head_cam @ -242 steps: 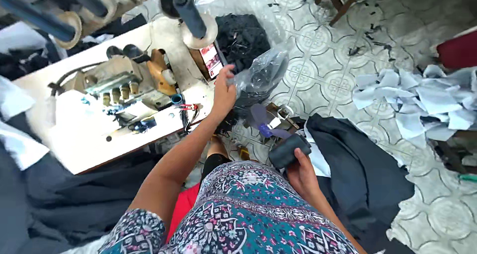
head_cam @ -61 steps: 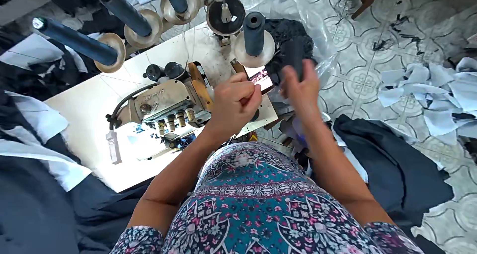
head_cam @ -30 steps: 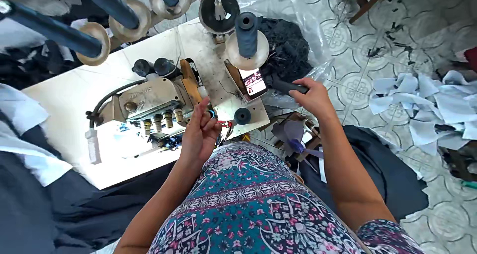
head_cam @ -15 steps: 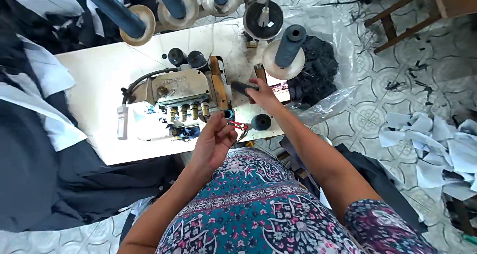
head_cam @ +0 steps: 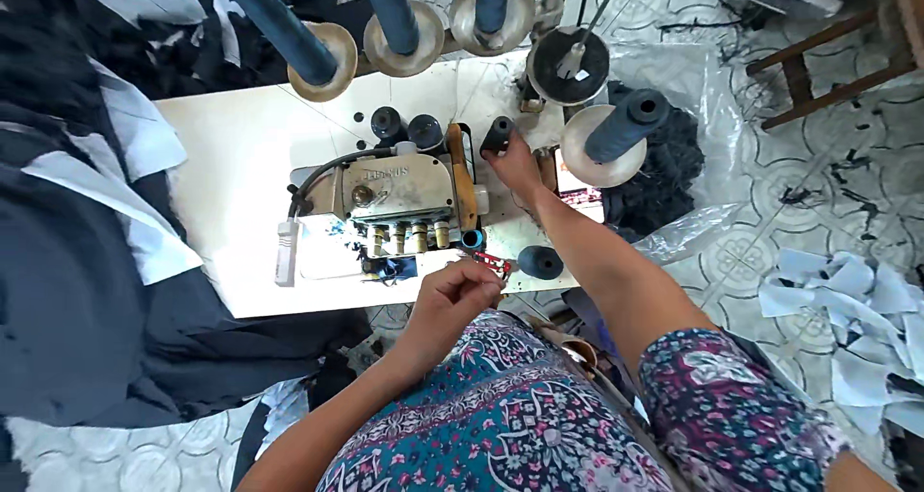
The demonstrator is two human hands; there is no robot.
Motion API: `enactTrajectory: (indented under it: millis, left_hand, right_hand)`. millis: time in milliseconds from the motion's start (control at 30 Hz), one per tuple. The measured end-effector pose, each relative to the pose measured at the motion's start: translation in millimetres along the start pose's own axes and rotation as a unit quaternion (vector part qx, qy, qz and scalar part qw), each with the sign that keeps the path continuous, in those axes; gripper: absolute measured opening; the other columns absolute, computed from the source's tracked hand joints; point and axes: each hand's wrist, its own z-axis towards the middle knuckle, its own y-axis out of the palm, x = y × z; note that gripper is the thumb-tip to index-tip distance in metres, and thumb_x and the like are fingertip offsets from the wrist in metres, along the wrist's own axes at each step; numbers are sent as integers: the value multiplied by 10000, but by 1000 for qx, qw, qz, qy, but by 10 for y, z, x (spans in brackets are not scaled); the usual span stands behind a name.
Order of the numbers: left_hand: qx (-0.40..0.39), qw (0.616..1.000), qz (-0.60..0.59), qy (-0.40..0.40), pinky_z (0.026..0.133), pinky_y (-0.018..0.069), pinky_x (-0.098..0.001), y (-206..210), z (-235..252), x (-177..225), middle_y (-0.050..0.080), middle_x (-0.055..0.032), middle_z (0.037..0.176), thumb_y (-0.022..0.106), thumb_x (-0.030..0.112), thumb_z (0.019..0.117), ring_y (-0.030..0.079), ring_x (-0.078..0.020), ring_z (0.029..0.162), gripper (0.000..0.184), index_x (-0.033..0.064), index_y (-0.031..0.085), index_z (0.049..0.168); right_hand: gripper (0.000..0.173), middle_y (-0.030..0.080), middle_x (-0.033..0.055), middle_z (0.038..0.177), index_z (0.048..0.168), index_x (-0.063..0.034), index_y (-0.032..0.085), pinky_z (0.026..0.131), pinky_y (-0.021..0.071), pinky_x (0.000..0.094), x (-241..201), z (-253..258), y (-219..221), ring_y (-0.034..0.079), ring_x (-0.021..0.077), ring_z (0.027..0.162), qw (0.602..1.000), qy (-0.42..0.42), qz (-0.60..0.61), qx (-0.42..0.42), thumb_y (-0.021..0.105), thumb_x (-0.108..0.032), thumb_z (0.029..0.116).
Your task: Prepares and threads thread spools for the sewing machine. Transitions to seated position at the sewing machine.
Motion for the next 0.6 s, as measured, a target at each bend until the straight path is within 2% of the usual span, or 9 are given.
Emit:
enactTrajectory:
  millis: [100,200,300,400,467,533,600]
  left_hand:
    - [-14,999,33,4,677,479,-115,-25,15,14,609,134,834,632,154,998,544,70,730,107,179,721,944]
    - [-21,999,39,-8,679,466,-111,-36,43,36,607,134,839,638,146,992,533,77,737,100,153,723,940]
    - [-28,998,46,-16,683,457,-109,-46,72,44,609,137,846,642,150,989,526,81,738,95,153,722,937]
    - [-32,998,55,-22,662,454,-105,-57,97,39,599,135,825,632,138,988,519,79,709,104,160,717,932]
    - [-38,997,57,-26,644,450,-107,-58,118,33,594,133,807,624,120,988,513,75,688,115,167,708,925]
    - [-42,997,52,-25,626,443,-111,-67,125,4,598,127,793,626,104,984,506,67,669,116,163,710,932]
    - [-44,997,53,-25,637,467,-124,-87,138,-41,614,115,801,619,103,989,530,51,674,109,158,708,958]
  right_hand:
    - [597,594,276,1340,1419,50,487,1071,481,524,17,157,130,599,390,1251,999,-4,-38,-1,736,-139,910]
    - [593,594,276,1339,1434,15,485,1058,470,584,27,229,203,594,422,1243,997,36,-63,-30,733,-159,923]
    - [615,596,274,1339,1443,11,477,1043,483,577,77,265,244,608,419,1222,998,47,-46,-23,748,-151,915]
    - [794,562,309,1355,1475,28,405,1037,483,577,72,212,186,592,440,1225,995,83,-37,-41,834,-152,832]
    - [865,500,341,1414,1516,54,338,1073,438,600,-28,76,51,534,471,1292,988,116,-65,-84,827,-225,859]
    - [729,534,353,1379,1460,91,422,1055,445,631,-102,-112,-127,557,491,1266,978,94,-113,-147,755,-291,935]
    - [509,603,297,1323,1376,74,543,1054,466,588,-260,-388,-398,607,432,1225,959,44,-150,-236,635,-283,1025]
